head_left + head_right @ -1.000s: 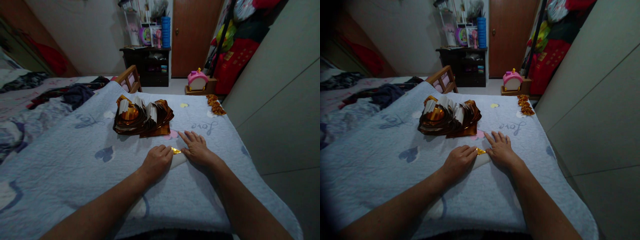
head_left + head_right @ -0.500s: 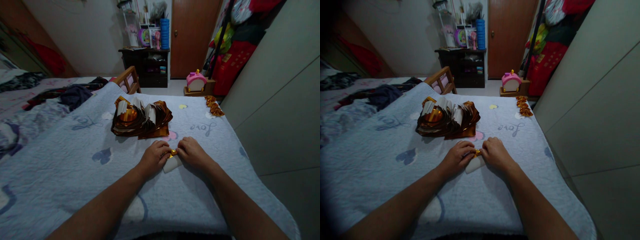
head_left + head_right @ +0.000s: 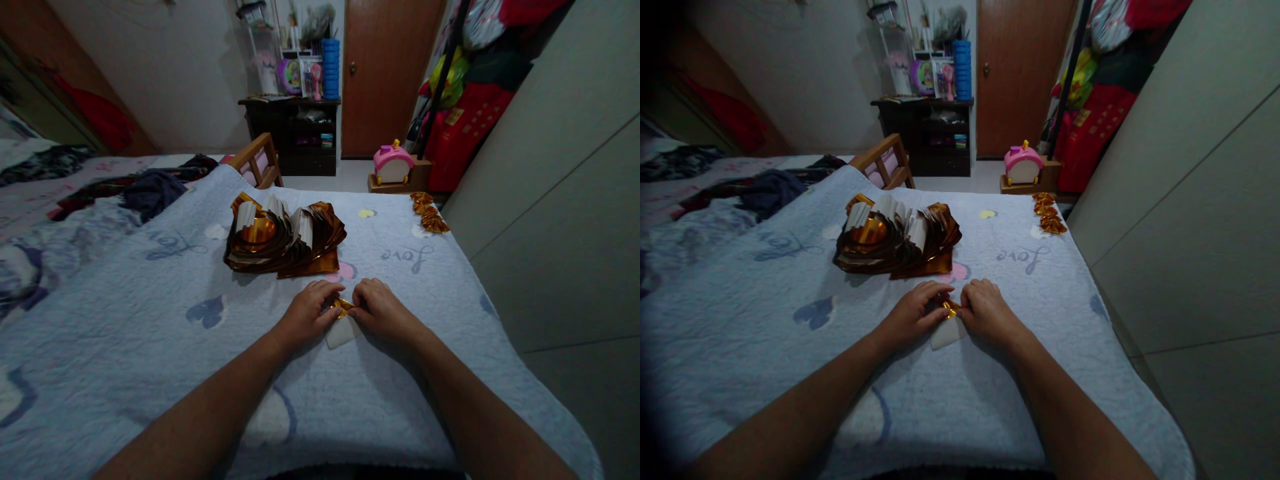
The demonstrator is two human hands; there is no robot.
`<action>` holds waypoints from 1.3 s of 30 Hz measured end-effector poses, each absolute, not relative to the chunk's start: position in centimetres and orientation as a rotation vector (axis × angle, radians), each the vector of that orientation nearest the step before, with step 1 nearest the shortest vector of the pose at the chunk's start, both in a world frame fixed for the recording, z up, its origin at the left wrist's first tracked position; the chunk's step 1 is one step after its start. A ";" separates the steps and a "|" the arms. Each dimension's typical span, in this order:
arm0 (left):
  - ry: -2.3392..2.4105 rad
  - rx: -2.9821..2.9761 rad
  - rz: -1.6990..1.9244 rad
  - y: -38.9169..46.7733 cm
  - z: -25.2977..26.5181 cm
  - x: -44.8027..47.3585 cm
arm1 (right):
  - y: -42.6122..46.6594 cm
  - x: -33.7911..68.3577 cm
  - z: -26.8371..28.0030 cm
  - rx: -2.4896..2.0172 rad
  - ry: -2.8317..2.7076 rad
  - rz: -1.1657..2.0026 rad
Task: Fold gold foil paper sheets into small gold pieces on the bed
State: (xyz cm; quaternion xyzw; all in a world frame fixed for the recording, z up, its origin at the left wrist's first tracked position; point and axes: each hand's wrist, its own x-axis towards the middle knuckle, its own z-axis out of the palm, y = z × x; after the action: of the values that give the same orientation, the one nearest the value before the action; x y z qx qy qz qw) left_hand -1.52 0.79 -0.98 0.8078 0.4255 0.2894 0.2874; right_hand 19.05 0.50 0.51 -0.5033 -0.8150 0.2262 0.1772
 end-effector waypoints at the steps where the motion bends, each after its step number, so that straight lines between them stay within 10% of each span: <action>1: 1.150 2.071 0.765 0.8 -0.9 -1.5 | 0.5 19.1 0.6 -1.426 -2.274 0.698; 39: 0.841 1.466 0.940 0.6 -0.4 -0.7 | 0.8 18.5 0.7 -1.275 -1.901 1.353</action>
State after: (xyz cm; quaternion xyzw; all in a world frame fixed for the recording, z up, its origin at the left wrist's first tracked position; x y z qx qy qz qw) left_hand -0.73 0.59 -0.43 0.6241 0.3580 0.4000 0.5677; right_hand 18.51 0.82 0.68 -0.4658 -0.6943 0.4940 0.2389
